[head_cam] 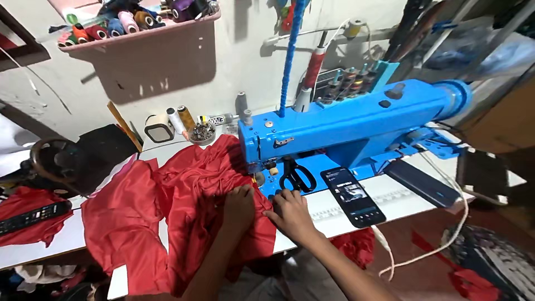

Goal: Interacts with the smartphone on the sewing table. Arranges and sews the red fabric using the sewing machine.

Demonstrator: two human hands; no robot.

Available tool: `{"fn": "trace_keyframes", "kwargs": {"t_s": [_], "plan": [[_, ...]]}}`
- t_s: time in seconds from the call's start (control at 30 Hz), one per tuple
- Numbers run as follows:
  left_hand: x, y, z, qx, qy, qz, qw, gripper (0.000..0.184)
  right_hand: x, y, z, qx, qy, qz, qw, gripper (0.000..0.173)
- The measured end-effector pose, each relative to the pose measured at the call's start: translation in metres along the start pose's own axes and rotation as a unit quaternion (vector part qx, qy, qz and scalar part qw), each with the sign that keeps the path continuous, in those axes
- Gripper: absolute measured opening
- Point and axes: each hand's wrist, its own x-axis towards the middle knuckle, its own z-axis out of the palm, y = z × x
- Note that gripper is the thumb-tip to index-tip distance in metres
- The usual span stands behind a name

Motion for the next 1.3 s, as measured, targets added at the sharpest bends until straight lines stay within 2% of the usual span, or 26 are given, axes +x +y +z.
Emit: {"fn": "trace_keyframes", "kwargs": {"t_s": [0.07,0.13,0.17,0.2,0.27,0.3,0.33,0.37,0.4,0.47,0.5,0.57,0.6,0.73,0.87,0.97,1.1,1.2,1.3], "plan": [[0.005,0.015,-0.018,-0.017,-0.110,-0.075,0.991,0.041,-0.002,-0.002,0.003,0.075,-0.029,0.016,0.997,0.030],[0.012,0.020,-0.029,-0.046,-0.151,-0.104,0.982,0.042,-0.004,-0.005,0.007,0.203,-0.013,0.031,0.979,0.023],[0.013,0.017,-0.029,-0.065,-0.136,-0.097,0.984,0.041,-0.005,-0.008,0.011,0.298,0.004,0.048,0.953,0.020],[0.014,0.011,-0.027,-0.087,-0.105,-0.083,0.987,0.039,-0.005,-0.011,0.015,0.415,0.008,0.077,0.906,0.016],[0.017,-0.001,-0.024,-0.127,-0.055,-0.058,0.989,0.036,-0.010,-0.022,0.018,0.599,-0.012,0.151,0.786,0.014],[0.019,-0.006,-0.026,-0.143,-0.056,-0.056,0.987,0.035,-0.014,-0.027,0.018,0.631,-0.026,0.174,0.755,0.016],[0.020,-0.010,-0.027,-0.151,-0.061,-0.052,0.985,0.034,-0.019,-0.030,0.019,0.633,-0.033,0.179,0.752,0.018],[0.019,-0.013,-0.026,-0.154,-0.064,-0.041,0.985,0.032,-0.025,-0.031,0.021,0.610,-0.030,0.168,0.774,0.018],[0.016,-0.015,-0.021,-0.149,-0.068,-0.029,0.986,0.031,-0.031,-0.028,0.023,0.565,-0.016,0.146,0.812,0.020],[0.005,-0.015,-0.010,-0.115,-0.097,-0.017,0.989,0.043,-0.041,-0.016,0.024,0.421,0.032,0.092,0.902,0.027],[-0.004,-0.014,-0.001,-0.083,-0.089,-0.010,0.993,0.051,-0.045,-0.009,0.023,0.349,0.053,0.072,0.933,0.031],[-0.020,-0.012,0.018,-0.020,-0.019,0.013,1.000,0.059,-0.052,0.002,0.021,0.246,0.077,0.055,0.965,0.032],[-0.024,-0.011,0.022,-0.009,-0.008,0.014,1.000,0.062,-0.054,0.004,0.019,0.210,0.078,0.052,0.973,0.033],[-0.024,-0.010,0.018,-0.033,-0.005,-0.007,0.999,0.063,-0.057,0.005,0.026,0.108,0.104,0.003,0.989,0.033],[-0.011,0.001,0.009,-0.105,0.012,-0.086,0.991,0.054,-0.060,0.004,0.038,0.034,0.160,-0.086,0.983,0.022],[0.001,0.012,0.008,-0.080,0.015,-0.142,0.987,0.063,-0.060,0.006,0.043,0.009,0.167,-0.120,0.979,0.018],[0.005,0.016,0.011,-0.068,0.018,-0.161,0.984,0.062,-0.063,0.006,0.035,0.016,0.147,-0.090,0.985,0.026],[0.002,0.012,0.012,-0.091,0.026,-0.154,0.983,0.055,-0.067,0.006,0.029,0.034,0.122,-0.039,0.991,0.042],[-0.003,0.008,0.016,-0.103,0.033,-0.131,0.986,0.054,-0.067,0.005,0.025,0.051,0.087,-0.005,0.995,0.047]]}}
